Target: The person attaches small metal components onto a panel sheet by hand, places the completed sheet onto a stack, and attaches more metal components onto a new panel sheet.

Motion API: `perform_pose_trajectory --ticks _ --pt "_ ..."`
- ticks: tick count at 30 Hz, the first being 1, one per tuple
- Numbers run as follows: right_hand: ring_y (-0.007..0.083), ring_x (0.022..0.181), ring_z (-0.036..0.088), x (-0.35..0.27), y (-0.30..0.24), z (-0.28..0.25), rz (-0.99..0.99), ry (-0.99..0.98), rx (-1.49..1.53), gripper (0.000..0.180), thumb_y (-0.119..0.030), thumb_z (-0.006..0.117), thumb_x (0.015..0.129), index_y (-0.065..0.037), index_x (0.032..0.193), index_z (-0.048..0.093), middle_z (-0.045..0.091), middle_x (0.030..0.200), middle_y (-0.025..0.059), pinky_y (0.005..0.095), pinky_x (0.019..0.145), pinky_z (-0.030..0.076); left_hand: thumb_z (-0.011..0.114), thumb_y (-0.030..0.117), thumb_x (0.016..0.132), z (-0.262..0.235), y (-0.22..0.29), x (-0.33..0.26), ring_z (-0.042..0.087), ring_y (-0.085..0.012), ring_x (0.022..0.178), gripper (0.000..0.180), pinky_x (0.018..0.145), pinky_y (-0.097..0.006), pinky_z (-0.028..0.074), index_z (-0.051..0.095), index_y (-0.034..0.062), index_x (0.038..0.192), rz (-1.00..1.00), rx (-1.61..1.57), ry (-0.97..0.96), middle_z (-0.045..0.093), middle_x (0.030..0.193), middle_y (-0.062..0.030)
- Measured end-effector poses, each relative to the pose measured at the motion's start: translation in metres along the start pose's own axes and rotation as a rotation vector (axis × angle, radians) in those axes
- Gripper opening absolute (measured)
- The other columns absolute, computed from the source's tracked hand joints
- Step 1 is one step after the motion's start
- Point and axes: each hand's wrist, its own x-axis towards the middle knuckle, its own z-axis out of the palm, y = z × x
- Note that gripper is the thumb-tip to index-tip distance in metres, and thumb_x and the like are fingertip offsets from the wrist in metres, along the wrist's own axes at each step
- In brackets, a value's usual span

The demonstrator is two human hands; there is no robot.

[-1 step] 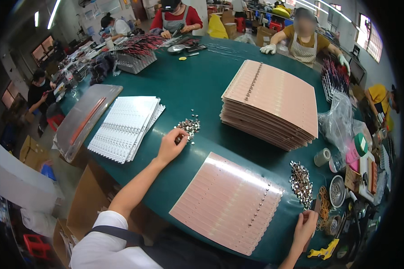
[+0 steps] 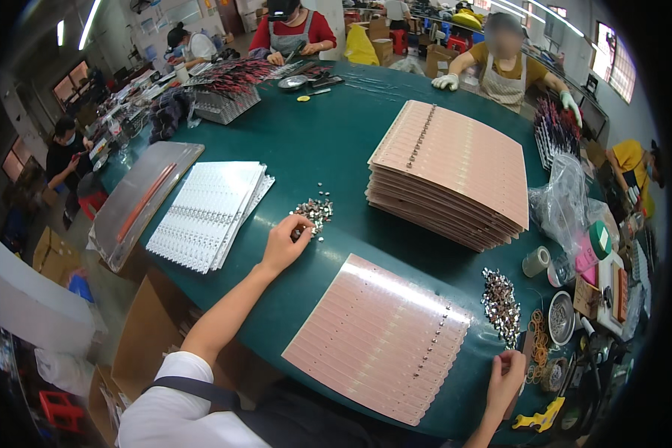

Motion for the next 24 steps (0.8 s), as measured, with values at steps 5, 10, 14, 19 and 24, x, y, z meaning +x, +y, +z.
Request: perform_pose_trajectory --ticks 5,10,14,19,24 --pt "0.0089 0.081 0.06 -0.026 -0.064 -0.011 0.222 -0.267 0.686 0.016 0.0 0.066 0.087 0.002 0.103 0.064 0.062 0.088 0.0014 0.0225 0.075 0.049 0.065 0.011 0.087 0.008 0.001 0.011 0.063 -0.0212 0.07 0.008 0.061 -0.031 0.051 0.063 0.0035 0.091 0.045 0.029 0.008 0.064 0.083 -0.0102" --pt "0.0129 0.073 0.065 -0.045 -0.113 0.008 0.098 -0.296 0.624 0.01 0.001 0.066 0.086 0.004 0.095 0.069 0.068 0.084 0.0082 0.0243 0.066 0.05 0.063 0.009 0.089 -0.005 -0.005 0.027 0.061 -0.0182 0.072 0.008 0.065 -0.03 0.049 0.064 0.0036 0.095 0.111 0.121 0.017 0.064 0.083 -0.0076" --pt "0.0142 0.075 0.061 -0.052 -0.127 0.015 -0.103 -0.275 0.428 0.011 0.001 0.072 0.079 -0.001 0.09 0.069 0.064 0.085 0.0065 0.025 0.065 0.048 0.064 0.011 0.092 0.0 -0.019 0.025 0.058 -0.0081 0.071 0.01 0.065 -0.023 0.047 0.066 0.0044 0.099 0.053 0.032 -0.014 0.066 0.083 -0.0021" --pt "0.016 0.072 0.061 -0.066 -0.122 0.018 -0.13 -0.296 0.361 0.01 -0.001 0.073 0.08 -0.002 0.09 0.07 0.06 0.085 0.0056 0.0273 0.063 0.05 0.063 0.011 0.094 0.009 -0.017 0.013 0.061 -0.0071 0.079 0.013 0.075 -0.022 0.049 0.066 0.0023 0.103 0.023 0.062 -0.049 0.067 0.089 -0.0014" --pt "0.0167 0.073 0.061 -0.071 -0.121 0.021 -0.148 -0.312 0.381 0.01 -0.001 0.073 0.079 -0.002 0.089 0.07 0.06 0.086 0.0061 0.0277 0.064 0.051 0.063 0.012 0.094 0.003 -0.017 0.01 0.062 -0.0075 0.08 0.013 0.076 -0.022 0.049 0.066 0.0022 0.103 0.021 0.078 -0.063 0.068 0.091 -0.0024"
